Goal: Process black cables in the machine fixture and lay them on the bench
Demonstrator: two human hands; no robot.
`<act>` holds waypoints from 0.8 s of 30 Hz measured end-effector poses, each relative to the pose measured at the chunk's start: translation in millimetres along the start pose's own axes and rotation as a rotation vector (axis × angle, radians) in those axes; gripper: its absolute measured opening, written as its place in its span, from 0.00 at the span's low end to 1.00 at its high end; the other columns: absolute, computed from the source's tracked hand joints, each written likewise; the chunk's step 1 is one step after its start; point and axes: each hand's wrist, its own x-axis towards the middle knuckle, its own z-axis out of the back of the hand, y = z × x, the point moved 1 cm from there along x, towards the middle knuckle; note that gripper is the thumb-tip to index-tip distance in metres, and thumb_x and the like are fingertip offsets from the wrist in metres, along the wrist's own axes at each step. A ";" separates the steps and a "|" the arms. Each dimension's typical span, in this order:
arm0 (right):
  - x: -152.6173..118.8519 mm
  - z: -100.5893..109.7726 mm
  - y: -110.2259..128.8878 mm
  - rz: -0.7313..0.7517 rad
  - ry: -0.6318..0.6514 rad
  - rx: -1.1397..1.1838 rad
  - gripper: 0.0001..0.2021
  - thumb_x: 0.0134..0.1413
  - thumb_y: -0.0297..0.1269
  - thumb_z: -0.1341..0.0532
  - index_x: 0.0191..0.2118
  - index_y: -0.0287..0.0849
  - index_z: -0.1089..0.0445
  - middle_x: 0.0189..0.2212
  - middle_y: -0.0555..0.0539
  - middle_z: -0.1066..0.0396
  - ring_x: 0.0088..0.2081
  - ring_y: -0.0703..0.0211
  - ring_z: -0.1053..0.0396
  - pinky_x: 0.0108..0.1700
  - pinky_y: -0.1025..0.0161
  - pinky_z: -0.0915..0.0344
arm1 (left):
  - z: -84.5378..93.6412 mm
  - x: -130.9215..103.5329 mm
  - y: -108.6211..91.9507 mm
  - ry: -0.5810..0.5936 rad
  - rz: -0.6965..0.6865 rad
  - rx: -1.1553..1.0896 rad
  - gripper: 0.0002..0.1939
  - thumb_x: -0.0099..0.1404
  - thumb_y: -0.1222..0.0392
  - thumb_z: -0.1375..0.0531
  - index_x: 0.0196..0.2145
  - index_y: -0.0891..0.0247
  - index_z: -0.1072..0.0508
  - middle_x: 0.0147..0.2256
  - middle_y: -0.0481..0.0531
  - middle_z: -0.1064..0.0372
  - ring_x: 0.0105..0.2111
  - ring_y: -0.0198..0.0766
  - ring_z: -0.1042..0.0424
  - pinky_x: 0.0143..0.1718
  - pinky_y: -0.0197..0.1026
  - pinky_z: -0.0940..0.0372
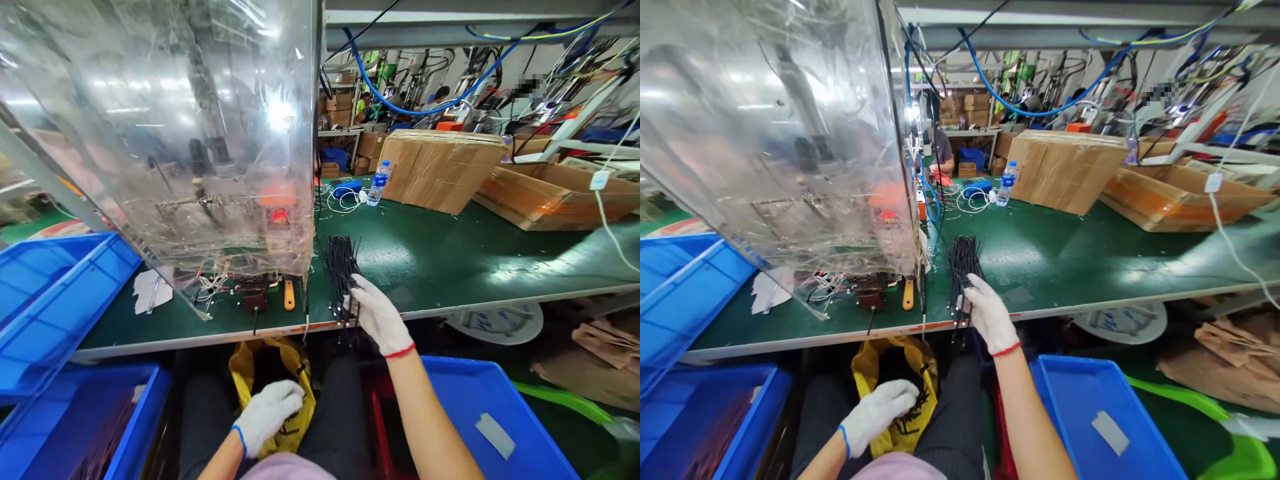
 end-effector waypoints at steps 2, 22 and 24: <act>-8.6 11.9 20.3 0.025 -0.012 0.016 0.21 0.43 0.34 0.30 0.46 0.47 0.29 0.34 0.52 0.27 0.31 0.66 0.30 0.38 0.66 0.29 | 6.7 6.5 -20.7 -0.029 -0.050 0.019 0.16 0.61 0.52 0.47 0.42 0.55 0.24 0.41 0.46 0.26 0.42 0.40 0.30 0.42 0.37 0.40; 117.0 -32.5 6.1 0.066 -0.064 -1.760 0.28 0.48 0.42 0.39 0.56 0.39 0.38 0.45 0.36 0.28 0.47 0.43 0.29 0.46 0.55 0.35 | -4.5 11.0 -19.4 -0.066 -0.010 0.095 0.14 0.60 0.54 0.46 0.39 0.53 0.23 0.37 0.44 0.25 0.37 0.38 0.29 0.35 0.35 0.41; 118.7 -38.1 -2.7 0.063 -0.021 -1.870 0.30 0.50 0.42 0.39 0.59 0.39 0.40 0.47 0.33 0.29 0.47 0.41 0.29 0.46 0.53 0.34 | -5.8 8.9 -12.3 -0.055 -0.002 0.100 0.14 0.59 0.54 0.46 0.39 0.53 0.23 0.37 0.45 0.25 0.38 0.38 0.29 0.35 0.35 0.41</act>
